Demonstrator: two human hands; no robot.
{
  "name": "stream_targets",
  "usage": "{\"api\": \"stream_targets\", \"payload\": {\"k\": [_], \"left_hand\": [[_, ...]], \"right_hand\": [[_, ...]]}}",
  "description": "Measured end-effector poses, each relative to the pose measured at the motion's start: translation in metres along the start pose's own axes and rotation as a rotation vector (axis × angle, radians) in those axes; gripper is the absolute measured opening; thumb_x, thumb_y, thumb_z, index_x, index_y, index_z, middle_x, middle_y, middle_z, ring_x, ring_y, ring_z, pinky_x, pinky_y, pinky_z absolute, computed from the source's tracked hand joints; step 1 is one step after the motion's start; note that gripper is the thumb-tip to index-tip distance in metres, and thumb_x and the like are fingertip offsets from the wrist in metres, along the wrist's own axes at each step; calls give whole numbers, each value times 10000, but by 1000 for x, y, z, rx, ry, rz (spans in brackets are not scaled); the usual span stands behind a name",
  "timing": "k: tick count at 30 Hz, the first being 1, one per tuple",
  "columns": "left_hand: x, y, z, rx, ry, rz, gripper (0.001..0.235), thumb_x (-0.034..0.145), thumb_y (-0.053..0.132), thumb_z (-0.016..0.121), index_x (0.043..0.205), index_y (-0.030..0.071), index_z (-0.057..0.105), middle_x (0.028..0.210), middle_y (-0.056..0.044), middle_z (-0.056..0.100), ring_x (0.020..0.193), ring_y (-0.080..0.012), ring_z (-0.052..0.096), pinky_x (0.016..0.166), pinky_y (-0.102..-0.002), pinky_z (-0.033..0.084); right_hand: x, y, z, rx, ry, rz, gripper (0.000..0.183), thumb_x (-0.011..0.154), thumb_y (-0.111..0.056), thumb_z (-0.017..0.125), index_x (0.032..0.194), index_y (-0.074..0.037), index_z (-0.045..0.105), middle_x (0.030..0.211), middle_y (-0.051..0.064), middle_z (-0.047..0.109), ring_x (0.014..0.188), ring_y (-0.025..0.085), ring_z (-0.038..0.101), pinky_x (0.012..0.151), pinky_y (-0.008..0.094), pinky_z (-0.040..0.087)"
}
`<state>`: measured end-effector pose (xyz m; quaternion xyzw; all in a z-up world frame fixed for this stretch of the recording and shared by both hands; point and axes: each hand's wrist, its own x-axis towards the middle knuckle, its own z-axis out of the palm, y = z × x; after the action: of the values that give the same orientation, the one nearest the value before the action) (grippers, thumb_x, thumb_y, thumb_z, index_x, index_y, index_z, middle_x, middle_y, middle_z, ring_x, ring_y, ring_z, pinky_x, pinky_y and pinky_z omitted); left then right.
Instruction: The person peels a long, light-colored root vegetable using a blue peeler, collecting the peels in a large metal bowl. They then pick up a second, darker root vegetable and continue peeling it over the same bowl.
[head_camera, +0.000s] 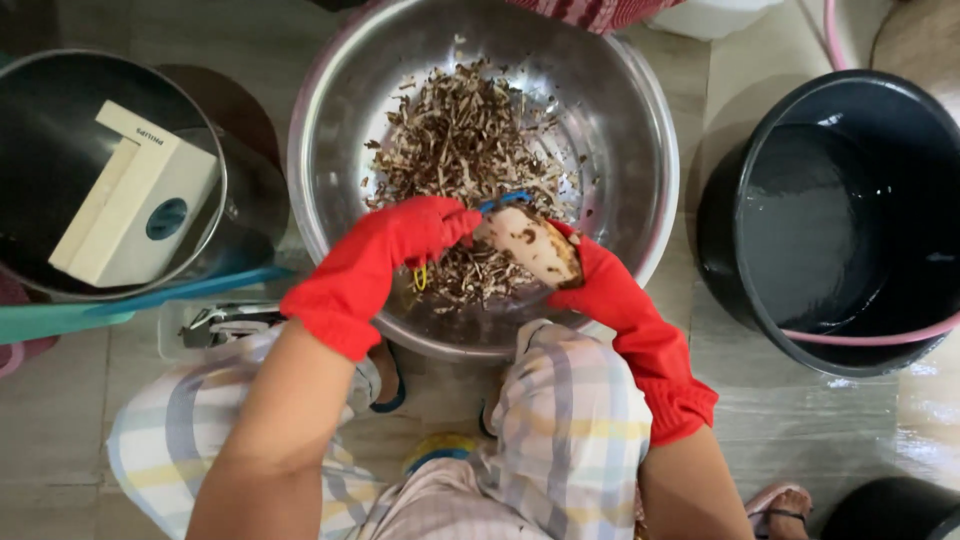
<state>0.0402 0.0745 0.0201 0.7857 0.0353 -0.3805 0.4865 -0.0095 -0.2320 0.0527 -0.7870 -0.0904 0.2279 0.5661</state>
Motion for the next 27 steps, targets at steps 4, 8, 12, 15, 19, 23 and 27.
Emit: {"api": "stream_targets", "payload": {"k": [4,8,12,15,19,23,27], "left_hand": [[5,-14,10,-85,28,-3,420,976,579,560,1028,197,725,559,-145,615,392,-253,580,321,-298,535],[-9,-9,4,285,135,-99,644,953,753,381,1103,211,694,1064,-158,733,1041,-351,695,963,-464,555],[-10,-3,22,-162,122,-101,484,984,587,502,1196,180,656,648,-146,631,443,-228,586,406,-247,539],[-4,-16,47,-210,73,-31,501,975,582,572,1217,151,654,593,-153,632,405,-231,601,342,-280,534],[19,-52,55,-230,139,-53,517,980,638,521,1135,172,683,622,-146,659,423,-227,617,358,-275,545],[13,-54,54,-11,199,-193,589,979,657,398,1190,176,664,856,-121,727,715,-248,724,696,-384,612],[-5,-31,85,-345,185,-186,509,988,584,479,1185,157,673,708,-127,673,554,-229,665,557,-322,616]], "right_hand": [[-5,0,-3,-3,-2,7,1039,537,-83,972,1475,-161,531,1420,29,616,1282,140,553,1151,384,378],[-9,0,-6,11,-2,77,1065,506,-50,982,1472,-184,554,1370,25,654,1222,137,606,1110,354,425],[-7,7,-7,111,16,117,1102,482,42,951,1487,-162,548,1332,18,657,1186,110,591,1104,331,429],[-8,-2,-14,111,-4,136,1061,528,58,927,1493,-144,533,1359,28,638,1201,115,589,1085,320,450],[-20,3,-17,56,-19,141,1104,506,26,953,1504,-162,521,1404,35,621,1239,132,583,1097,338,440],[-22,4,-21,149,54,82,1040,513,59,940,1457,-140,554,1443,55,607,1259,139,562,1086,357,441],[-21,9,-25,94,78,28,973,569,69,915,1450,-104,538,1486,77,574,1305,196,572,1071,357,457]]}}
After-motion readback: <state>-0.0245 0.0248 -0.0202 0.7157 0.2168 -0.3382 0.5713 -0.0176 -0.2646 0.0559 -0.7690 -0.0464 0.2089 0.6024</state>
